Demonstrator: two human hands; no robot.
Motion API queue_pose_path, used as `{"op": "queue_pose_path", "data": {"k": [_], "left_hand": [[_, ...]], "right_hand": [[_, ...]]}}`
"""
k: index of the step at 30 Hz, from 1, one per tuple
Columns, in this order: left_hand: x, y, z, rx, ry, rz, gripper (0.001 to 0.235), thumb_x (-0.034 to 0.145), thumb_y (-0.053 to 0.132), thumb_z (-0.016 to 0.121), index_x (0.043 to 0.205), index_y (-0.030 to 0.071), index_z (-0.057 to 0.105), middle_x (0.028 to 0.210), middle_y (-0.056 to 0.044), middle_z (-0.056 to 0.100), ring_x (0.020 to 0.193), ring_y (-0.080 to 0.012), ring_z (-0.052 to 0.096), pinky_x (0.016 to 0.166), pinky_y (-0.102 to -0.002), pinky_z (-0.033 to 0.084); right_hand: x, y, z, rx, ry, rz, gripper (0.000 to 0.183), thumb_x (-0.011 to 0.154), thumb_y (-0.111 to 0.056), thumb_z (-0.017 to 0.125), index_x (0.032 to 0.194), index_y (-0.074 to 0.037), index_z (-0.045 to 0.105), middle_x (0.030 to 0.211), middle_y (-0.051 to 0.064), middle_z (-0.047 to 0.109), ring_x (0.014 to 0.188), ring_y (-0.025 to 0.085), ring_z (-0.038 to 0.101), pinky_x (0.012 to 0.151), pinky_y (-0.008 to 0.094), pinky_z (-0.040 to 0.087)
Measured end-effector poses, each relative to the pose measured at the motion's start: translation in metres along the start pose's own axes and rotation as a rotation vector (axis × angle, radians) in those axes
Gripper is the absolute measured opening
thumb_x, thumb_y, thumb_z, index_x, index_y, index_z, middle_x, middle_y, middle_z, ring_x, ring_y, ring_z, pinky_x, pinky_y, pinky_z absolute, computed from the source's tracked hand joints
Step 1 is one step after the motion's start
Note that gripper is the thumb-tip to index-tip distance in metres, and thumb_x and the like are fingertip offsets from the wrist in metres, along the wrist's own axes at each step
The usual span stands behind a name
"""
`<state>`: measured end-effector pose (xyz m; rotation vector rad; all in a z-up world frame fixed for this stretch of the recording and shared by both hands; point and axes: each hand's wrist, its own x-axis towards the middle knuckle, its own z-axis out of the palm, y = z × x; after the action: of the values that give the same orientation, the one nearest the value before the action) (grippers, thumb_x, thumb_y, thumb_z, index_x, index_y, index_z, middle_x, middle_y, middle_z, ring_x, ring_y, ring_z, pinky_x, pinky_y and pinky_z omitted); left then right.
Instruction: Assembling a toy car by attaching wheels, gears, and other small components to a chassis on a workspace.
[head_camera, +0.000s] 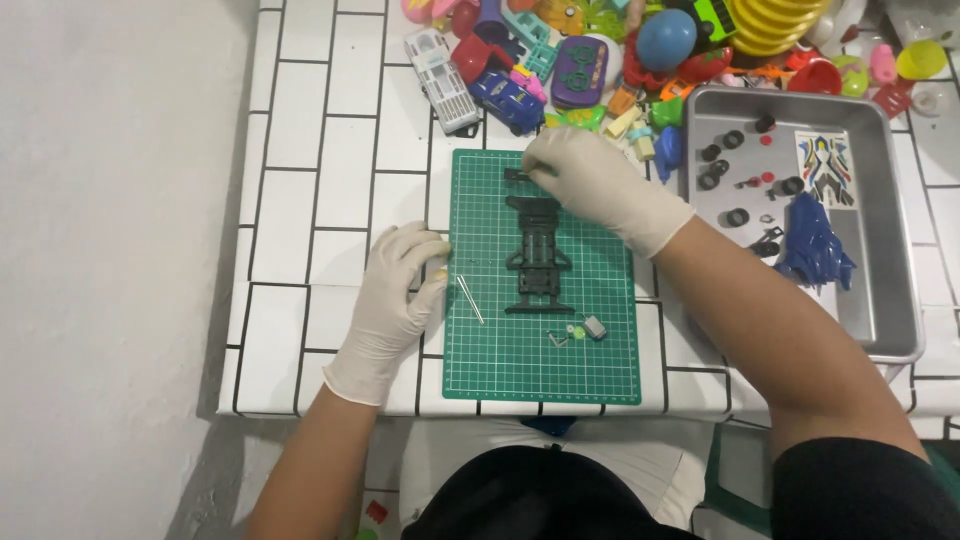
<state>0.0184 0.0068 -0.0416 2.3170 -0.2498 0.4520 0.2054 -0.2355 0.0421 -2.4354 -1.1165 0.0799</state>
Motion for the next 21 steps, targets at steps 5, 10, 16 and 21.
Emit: {"op": "queue_pose_path", "data": {"k": [5,10,16,21], "left_hand": [[0.002,0.013,-0.012,-0.044,-0.047,-0.031,0.057,0.100,0.064,0.037,0.123,0.018,0.063,0.126,-0.005,0.061,0.138,-0.0200,0.046,0.127,-0.044,0.016],[0.002,0.014,-0.012,-0.083,-0.082,-0.065,0.057,0.100,0.063,0.037,0.123,0.018,0.062,0.125,-0.006,0.061,0.139,-0.0194,0.046,0.127,-0.043,0.014],[-0.001,0.017,-0.014,-0.148,-0.025,-0.031,0.060,0.099,0.065,0.041,0.124,0.016,0.063,0.124,-0.005,0.060,0.136,-0.0217,0.047,0.127,-0.042,0.019],[-0.001,0.023,-0.021,-0.148,0.007,-0.028,0.051,0.101,0.056,0.046,0.125,0.015,0.065,0.125,-0.005,0.062,0.135,-0.0246,0.048,0.126,-0.042,0.023]], "right_hand": [[0.028,-0.006,0.021,-0.100,-0.035,-0.048,0.009,0.094,-0.007,0.069,0.099,-0.011,0.076,0.096,0.005,0.073,0.099,0.023,0.070,0.091,0.037,0.053],[0.029,-0.010,0.023,-0.158,-0.026,-0.056,0.008,0.096,-0.010,0.070,0.100,-0.011,0.076,0.097,0.003,0.074,0.099,0.020,0.070,0.092,0.034,0.053],[0.000,-0.005,-0.019,0.054,0.066,0.016,0.012,0.097,-0.005,0.068,0.105,-0.008,0.076,0.101,0.009,0.073,0.100,0.028,0.070,0.094,0.040,0.053],[-0.082,0.014,-0.104,0.114,0.270,0.209,0.014,0.101,-0.010,0.069,0.113,-0.010,0.075,0.109,0.015,0.071,0.106,0.035,0.067,0.095,0.045,0.051]]}}
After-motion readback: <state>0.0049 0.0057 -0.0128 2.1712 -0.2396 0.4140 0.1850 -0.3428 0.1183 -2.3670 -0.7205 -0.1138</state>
